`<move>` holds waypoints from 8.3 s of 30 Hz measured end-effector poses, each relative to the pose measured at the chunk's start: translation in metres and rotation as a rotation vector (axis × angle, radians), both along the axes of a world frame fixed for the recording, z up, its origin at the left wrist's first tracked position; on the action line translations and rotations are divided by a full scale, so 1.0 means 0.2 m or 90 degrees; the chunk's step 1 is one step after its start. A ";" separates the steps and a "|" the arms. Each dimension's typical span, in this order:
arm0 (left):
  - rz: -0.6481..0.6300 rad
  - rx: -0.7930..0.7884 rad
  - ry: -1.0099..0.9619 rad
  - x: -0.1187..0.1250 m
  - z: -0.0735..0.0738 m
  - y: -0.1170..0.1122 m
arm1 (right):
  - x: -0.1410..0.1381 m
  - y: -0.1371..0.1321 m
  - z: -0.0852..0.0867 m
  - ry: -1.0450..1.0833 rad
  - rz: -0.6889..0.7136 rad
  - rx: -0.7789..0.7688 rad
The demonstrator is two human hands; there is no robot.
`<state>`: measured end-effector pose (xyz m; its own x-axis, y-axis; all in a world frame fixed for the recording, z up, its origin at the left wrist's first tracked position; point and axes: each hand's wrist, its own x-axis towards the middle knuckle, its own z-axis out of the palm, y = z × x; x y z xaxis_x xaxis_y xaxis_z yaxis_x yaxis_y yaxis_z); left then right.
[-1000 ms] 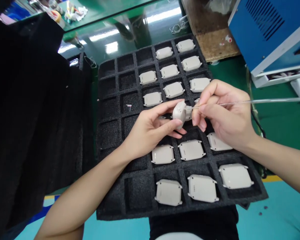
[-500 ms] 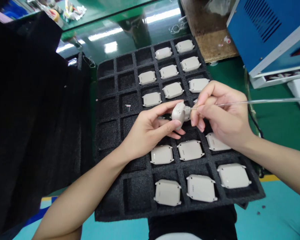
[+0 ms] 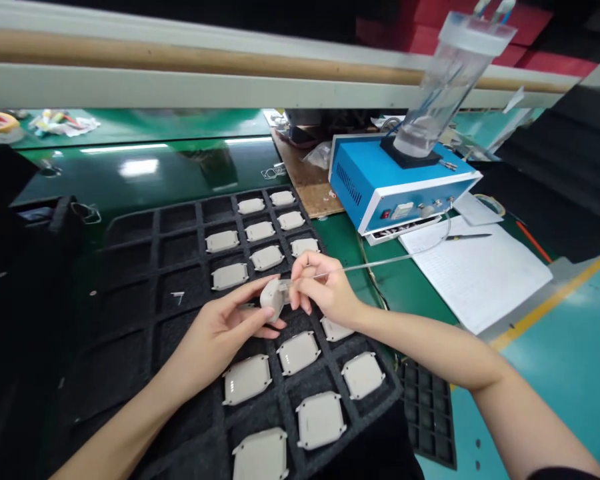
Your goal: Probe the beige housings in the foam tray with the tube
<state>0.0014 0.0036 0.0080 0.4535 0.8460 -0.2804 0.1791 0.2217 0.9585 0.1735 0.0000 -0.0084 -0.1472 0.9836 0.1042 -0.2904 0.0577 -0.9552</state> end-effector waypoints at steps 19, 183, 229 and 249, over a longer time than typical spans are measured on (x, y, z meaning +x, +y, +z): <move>-0.005 -0.005 0.005 0.00 0.02 -0.01 | 0.00 0.00 -0.01 0.008 0.018 -0.004; -0.027 -0.038 -0.088 -0.02 -0.01 -0.02 | 0.00 -0.05 0.02 -0.102 -0.042 0.050; -0.043 -0.031 -0.114 -0.03 -0.04 -0.01 | 0.00 -0.04 0.02 -0.133 -0.031 0.061; -0.035 -0.026 -0.013 -0.02 -0.02 0.00 | 0.00 -0.02 0.00 -0.044 0.014 0.021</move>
